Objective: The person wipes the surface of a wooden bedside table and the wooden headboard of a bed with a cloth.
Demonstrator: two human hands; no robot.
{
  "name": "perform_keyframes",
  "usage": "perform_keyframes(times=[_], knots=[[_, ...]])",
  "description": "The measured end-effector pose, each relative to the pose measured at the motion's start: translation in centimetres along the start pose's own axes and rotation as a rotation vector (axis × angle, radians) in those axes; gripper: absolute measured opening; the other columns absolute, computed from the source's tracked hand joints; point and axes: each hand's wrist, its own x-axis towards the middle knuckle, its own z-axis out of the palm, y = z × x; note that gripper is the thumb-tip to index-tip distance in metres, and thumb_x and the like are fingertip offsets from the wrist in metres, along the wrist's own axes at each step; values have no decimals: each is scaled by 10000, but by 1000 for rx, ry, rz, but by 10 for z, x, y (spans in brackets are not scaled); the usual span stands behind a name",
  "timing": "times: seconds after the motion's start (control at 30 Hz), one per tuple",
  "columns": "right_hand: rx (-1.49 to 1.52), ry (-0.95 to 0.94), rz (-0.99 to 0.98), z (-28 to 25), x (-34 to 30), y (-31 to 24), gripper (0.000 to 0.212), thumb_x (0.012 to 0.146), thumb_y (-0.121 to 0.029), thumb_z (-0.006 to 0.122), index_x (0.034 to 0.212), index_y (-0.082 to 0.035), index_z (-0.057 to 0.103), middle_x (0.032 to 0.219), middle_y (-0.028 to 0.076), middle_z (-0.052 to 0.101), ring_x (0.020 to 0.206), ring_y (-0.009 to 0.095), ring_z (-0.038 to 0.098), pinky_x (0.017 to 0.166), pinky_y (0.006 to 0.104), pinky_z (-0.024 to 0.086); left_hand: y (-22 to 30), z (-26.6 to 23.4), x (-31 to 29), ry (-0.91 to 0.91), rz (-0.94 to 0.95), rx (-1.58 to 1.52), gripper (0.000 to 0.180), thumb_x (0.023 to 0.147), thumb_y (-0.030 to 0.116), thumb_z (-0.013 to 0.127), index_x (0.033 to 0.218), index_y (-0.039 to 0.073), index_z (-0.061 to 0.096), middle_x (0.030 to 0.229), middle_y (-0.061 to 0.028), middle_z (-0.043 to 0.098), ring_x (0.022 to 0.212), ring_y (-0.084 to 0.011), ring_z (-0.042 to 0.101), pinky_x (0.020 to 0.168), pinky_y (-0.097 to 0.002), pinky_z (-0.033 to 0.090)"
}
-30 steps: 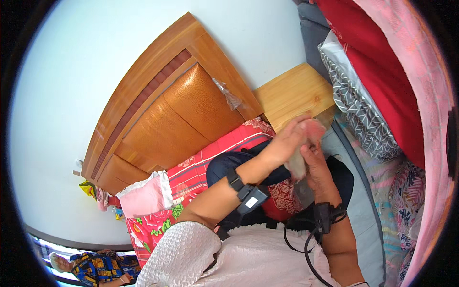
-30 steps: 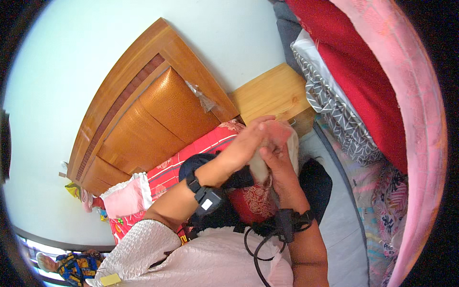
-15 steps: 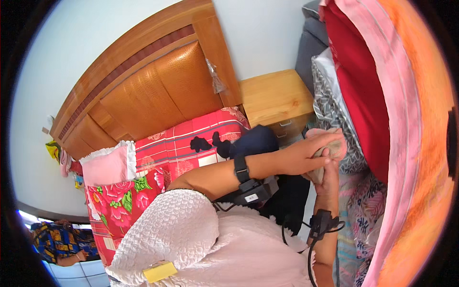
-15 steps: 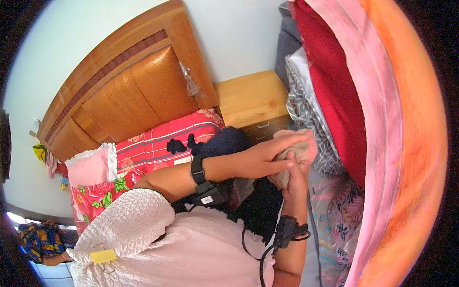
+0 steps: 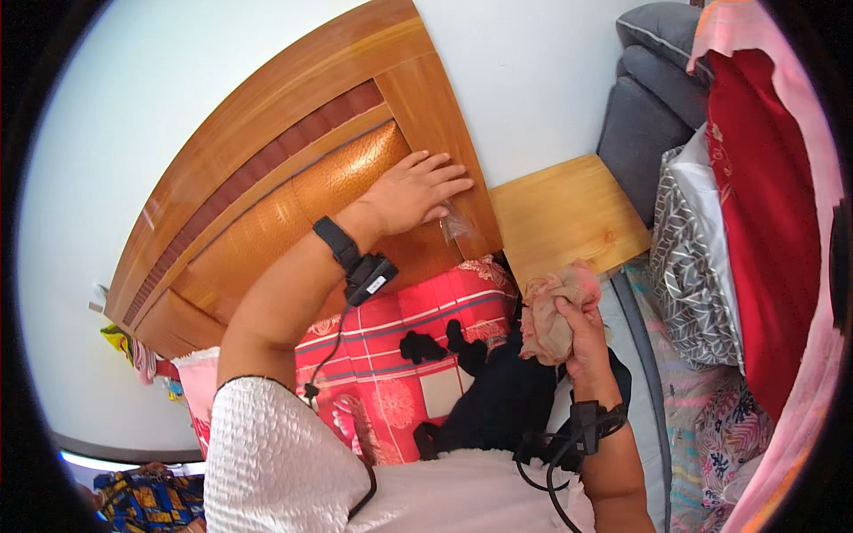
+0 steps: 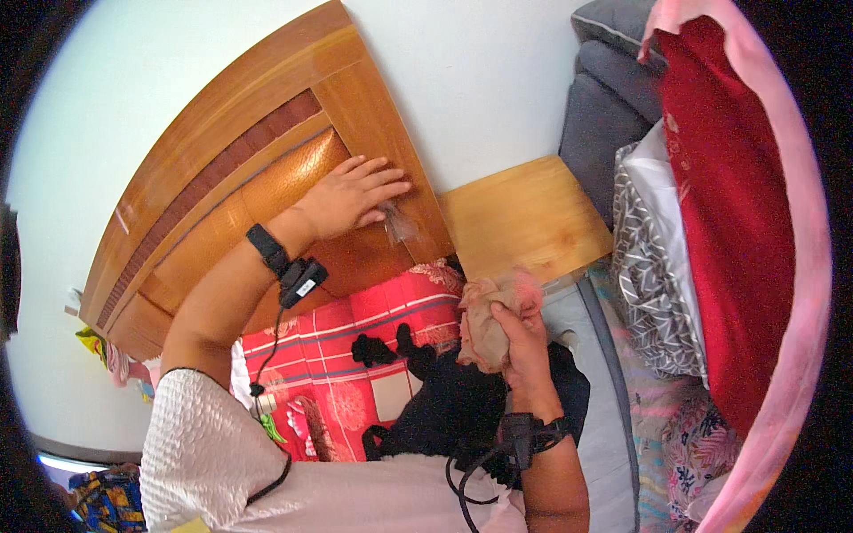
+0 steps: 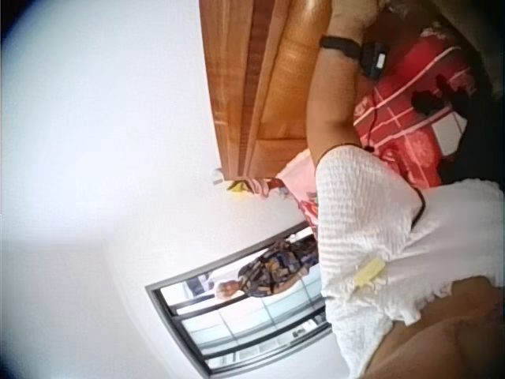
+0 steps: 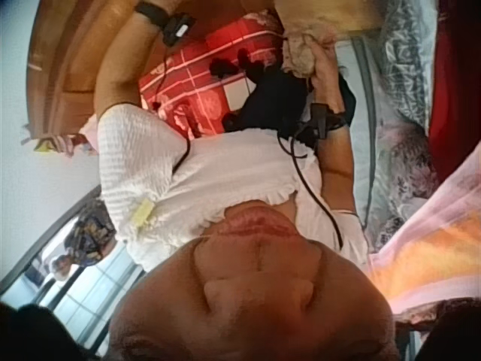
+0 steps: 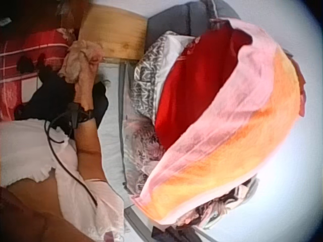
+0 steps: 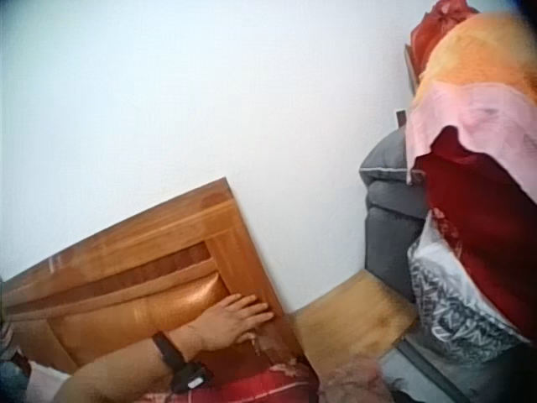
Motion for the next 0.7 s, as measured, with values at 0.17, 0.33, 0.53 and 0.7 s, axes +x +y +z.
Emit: perform_keyframes(times=[0.17, 0.33, 0.53, 0.7], knots=[[-120, -72, -100, 38, 57, -13, 442, 797, -9, 616, 1211, -16, 463, 1101, 115, 581, 957, 185, 595, 817, 287, 494, -47, 10, -21, -223, 181, 242, 386, 811, 289, 563, 1159, 122, 559, 1275, -41, 493, 1250, -222, 380, 1090, -377, 213], [-317, -236, -595, 130, 125, -39, 540, 757, 2, 654, 1249, 13, 433, 1112, 98, 577, 992, 160, 574, 836, 286, 483, -60, 7, -35, -71, 228, 187, 301, 790, 285, 577, 1040, 122, 618, 1208, -48, 537, 1214, -224, 420, 1073, -401, 256], [-1038, -40, -1393, 238, 182, -65, 317, 735, -95, 631, 1045, -157, 621, 964, 42, 612, 891, 232, 581, 722, 305, 491, -70, 14, -40, 27, 269, 135, 271, 775, 250, 547, 986, 99, 627, 1161, -47, 558, 1169, -217, 457, 1065, -383, 274], [-1360, 104, -1719, 244, 209, -26, 393, 645, -137, 657, 1020, -253, 634, 922, 27, 550, 876, 268, 545, 655, 359, 490, -69, 19, -36, 36, 277, 122, 246, 793, 252, 560, 995, 130, 627, 1156, -56, 569, 1172, -228, 466, 1048, -417, 295]])
